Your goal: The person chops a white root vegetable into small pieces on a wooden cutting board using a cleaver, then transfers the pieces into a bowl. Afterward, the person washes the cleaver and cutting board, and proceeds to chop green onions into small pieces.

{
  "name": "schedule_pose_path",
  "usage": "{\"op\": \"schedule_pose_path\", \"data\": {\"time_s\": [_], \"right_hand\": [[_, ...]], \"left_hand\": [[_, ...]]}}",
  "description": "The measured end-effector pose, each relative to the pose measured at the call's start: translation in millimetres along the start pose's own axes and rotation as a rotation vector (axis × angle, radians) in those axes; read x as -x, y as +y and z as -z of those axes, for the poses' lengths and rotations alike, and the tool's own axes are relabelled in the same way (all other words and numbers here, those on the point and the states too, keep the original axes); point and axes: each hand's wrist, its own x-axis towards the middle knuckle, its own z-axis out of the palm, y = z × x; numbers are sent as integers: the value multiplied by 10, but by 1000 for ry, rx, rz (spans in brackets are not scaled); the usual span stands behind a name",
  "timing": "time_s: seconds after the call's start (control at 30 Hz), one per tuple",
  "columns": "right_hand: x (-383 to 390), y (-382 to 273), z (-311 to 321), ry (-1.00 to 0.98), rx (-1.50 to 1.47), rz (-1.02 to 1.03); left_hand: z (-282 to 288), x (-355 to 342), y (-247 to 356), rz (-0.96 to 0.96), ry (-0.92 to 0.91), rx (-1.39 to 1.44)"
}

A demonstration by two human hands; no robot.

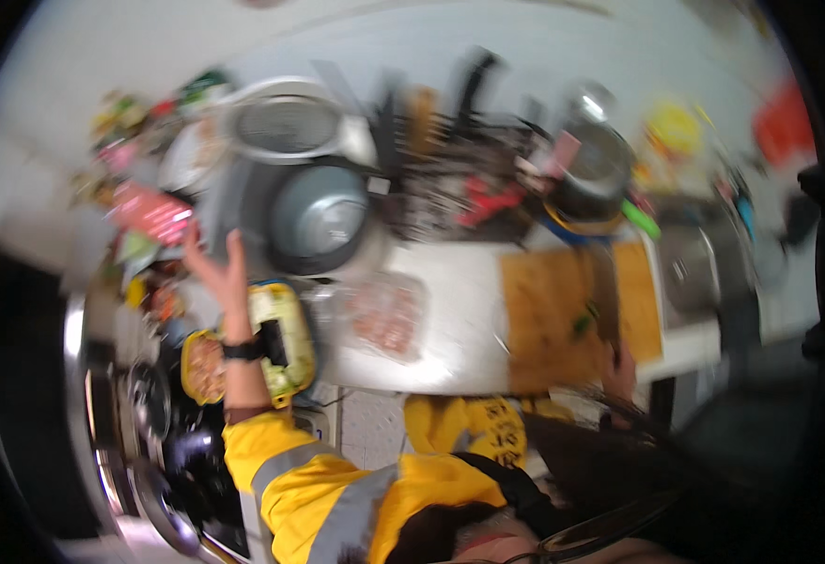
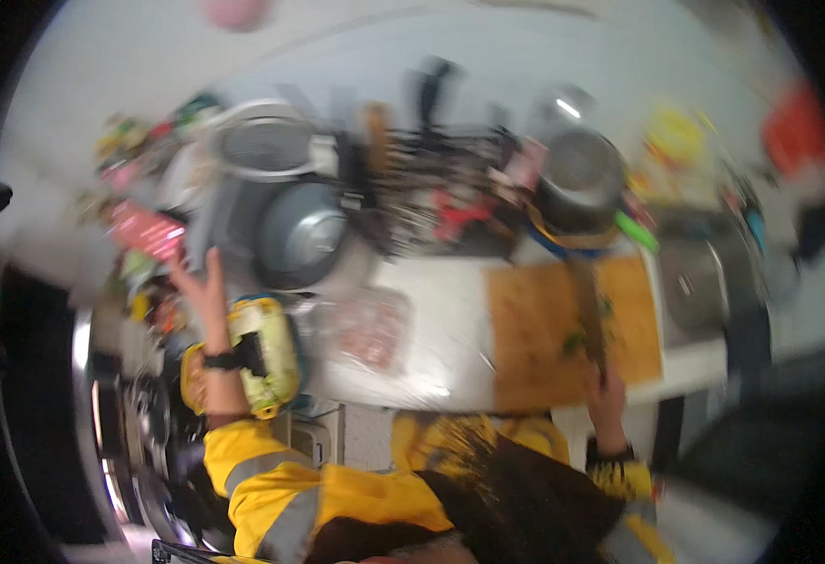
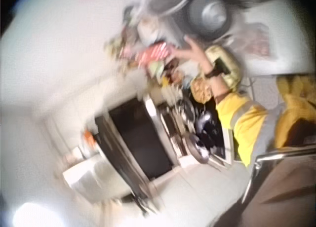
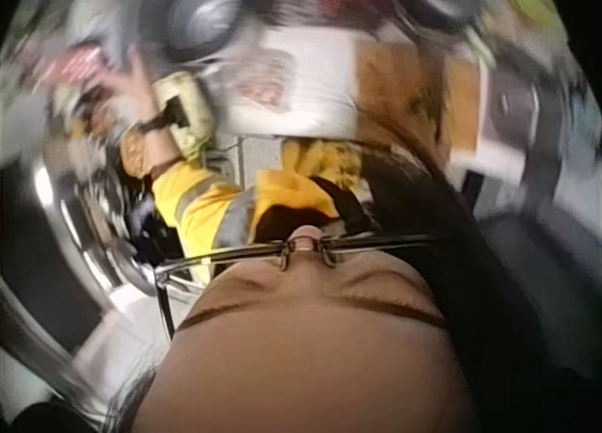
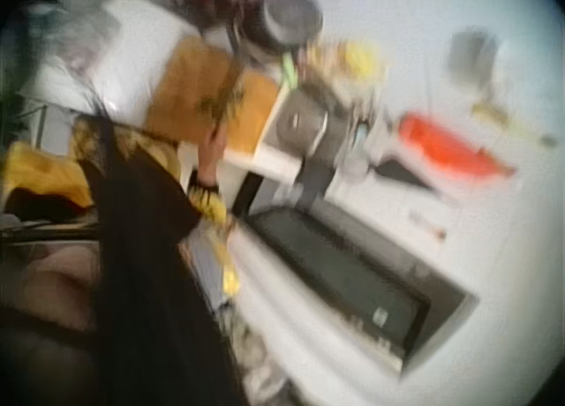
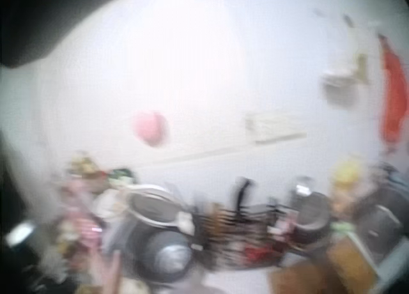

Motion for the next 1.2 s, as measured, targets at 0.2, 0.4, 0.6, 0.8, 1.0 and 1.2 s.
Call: {"op": "schedule_pose_path", "data": {"time_s": [0.2,0.4,0.6,0.8,1.0,1.2], "right_hand": [[33,232,451,196,5,18],[-101,634,785,91,-126,-142],[-167,1010,914,-32,-164,-11],[-328,1193,1097,-151,-203,48],[-386,1299,1181,-198,-228,52],[-348,1294,1122,-196,-242,33]], "left_hand": [[-289,846,1711,-282,-654,324],[-987,1962,2939,-308,-1120,607],[-1835,2869,3790,-377,-1165,424],[-2246,3228,3989,-301,-1078,210],[-2344,3417,3994,-137,-1067,158],[-2420,3334,3855,240,-1152,385]]}}
